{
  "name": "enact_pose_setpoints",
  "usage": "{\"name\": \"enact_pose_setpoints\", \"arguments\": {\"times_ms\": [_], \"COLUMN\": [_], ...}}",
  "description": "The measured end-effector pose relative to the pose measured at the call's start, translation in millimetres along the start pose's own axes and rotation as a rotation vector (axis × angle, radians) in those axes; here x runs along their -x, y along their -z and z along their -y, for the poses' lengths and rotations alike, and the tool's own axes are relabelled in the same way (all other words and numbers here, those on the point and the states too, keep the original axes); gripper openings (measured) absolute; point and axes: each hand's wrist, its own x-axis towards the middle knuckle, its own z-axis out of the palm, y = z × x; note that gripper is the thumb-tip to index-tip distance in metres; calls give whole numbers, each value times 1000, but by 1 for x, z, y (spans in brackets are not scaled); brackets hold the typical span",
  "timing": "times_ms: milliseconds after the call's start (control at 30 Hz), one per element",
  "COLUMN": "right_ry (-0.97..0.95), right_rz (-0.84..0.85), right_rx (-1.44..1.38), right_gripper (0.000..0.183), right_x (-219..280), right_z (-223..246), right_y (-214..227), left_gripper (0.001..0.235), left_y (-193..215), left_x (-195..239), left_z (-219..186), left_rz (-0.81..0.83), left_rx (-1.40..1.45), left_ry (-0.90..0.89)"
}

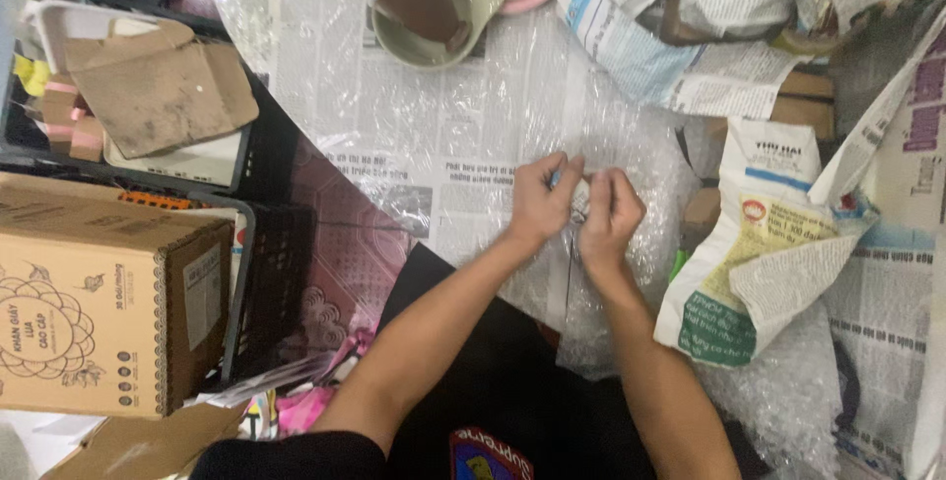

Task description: The person wraps small ceramic dishes and a cup in newspaper and bubble wrap. They fold the paper around each item, tuck the edges, and place the wrapped items on a pile.

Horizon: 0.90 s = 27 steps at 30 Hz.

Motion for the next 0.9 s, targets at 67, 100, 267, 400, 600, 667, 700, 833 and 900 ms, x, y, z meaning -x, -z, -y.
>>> {"name": "enact_pose_setpoints", "arguments": {"times_ms": [67,100,267,400,600,667,700,833,900], "right_ry": [33,71,149,72,-30,-84,-123,-327,-452], "right_rz": [37,49,72,71,74,62,37,-81,-113], "right_rx": [32,48,40,74,33,49,-12,-380,-567], "right_gripper": [20,21,28,33,32,29,32,29,32], "right_x": [1,4,-1,-1,-7,-11,-8,-31,-41], "right_z": [-3,-1,3,6,5,-3,-6,-11,-9], "right_y": [3,5,1,4,4,8,13,11,6], "left_gripper": [41,41,38,34,31,42,47,53,54], "left_y": [2,3,10,12,28,31,32,39,44], "left_x": [2,3,-1,-1,-10,-16,-15,-30,-32], "left_z": [5,6,13,18,19,21,21,9,2], "left_rz": [24,36,87,180,436,431,428,437,415], "left_rx": [17,26,33,110,226,238,249,229,240], "left_ry": [12,12,-71,1,25,85,115,33,-18]}}
